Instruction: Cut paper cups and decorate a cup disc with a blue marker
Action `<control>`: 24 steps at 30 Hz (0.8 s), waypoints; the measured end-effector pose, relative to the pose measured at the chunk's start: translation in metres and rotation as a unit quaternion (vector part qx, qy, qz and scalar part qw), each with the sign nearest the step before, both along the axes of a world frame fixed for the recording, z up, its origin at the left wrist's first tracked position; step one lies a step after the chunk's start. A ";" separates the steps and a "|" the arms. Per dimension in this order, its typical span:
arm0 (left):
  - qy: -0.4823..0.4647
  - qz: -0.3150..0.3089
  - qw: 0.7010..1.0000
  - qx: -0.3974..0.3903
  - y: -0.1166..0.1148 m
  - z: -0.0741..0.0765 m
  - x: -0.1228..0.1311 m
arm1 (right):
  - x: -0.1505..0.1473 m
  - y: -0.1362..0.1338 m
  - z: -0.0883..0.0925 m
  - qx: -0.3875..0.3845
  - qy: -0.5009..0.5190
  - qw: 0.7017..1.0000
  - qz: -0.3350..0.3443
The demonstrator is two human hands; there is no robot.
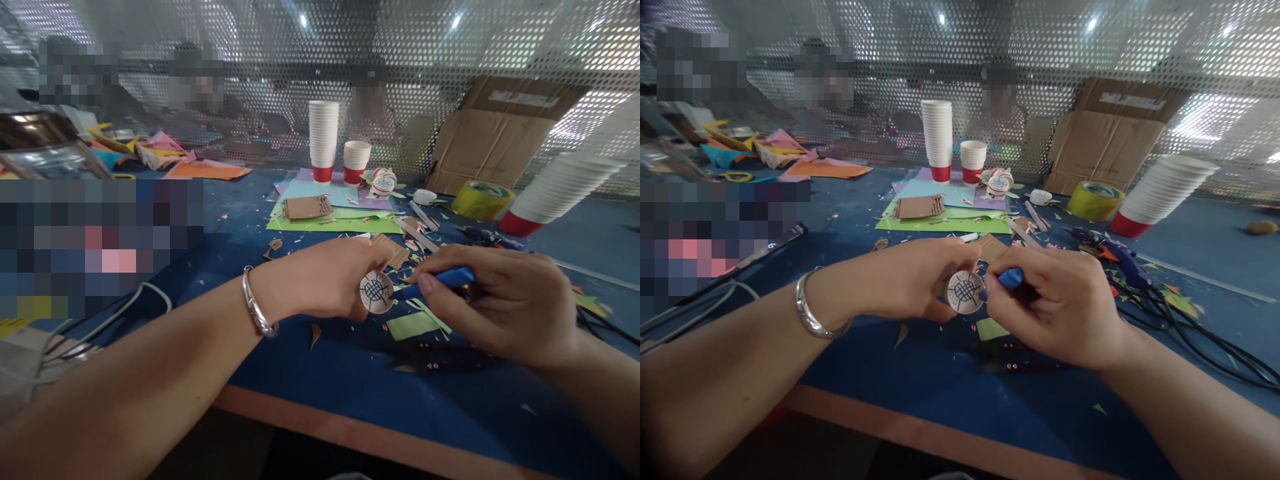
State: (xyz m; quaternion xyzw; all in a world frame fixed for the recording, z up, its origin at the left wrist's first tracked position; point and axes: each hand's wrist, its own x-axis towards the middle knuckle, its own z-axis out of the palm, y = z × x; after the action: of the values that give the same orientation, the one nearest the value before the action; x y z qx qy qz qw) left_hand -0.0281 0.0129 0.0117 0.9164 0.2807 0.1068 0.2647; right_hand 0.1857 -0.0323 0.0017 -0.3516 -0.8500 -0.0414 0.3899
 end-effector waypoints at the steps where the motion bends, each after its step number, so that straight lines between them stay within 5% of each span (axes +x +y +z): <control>1: 0.003 0.000 1.000 -0.003 0.000 0.000 0.000 | 0.000 0.000 0.000 -0.002 0.002 1.000 0.000; 24: 0.006 -0.008 1.000 0.002 -0.001 0.001 0.003 | -0.001 0.001 -0.001 -0.020 0.011 1.000 -0.001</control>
State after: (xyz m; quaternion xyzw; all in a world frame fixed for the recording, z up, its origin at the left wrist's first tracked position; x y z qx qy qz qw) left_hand -0.0256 0.0124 0.0128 0.9198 0.2745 0.0996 0.2623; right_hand 0.1847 -0.0317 0.0008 -0.3604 -0.8462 -0.0209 0.3919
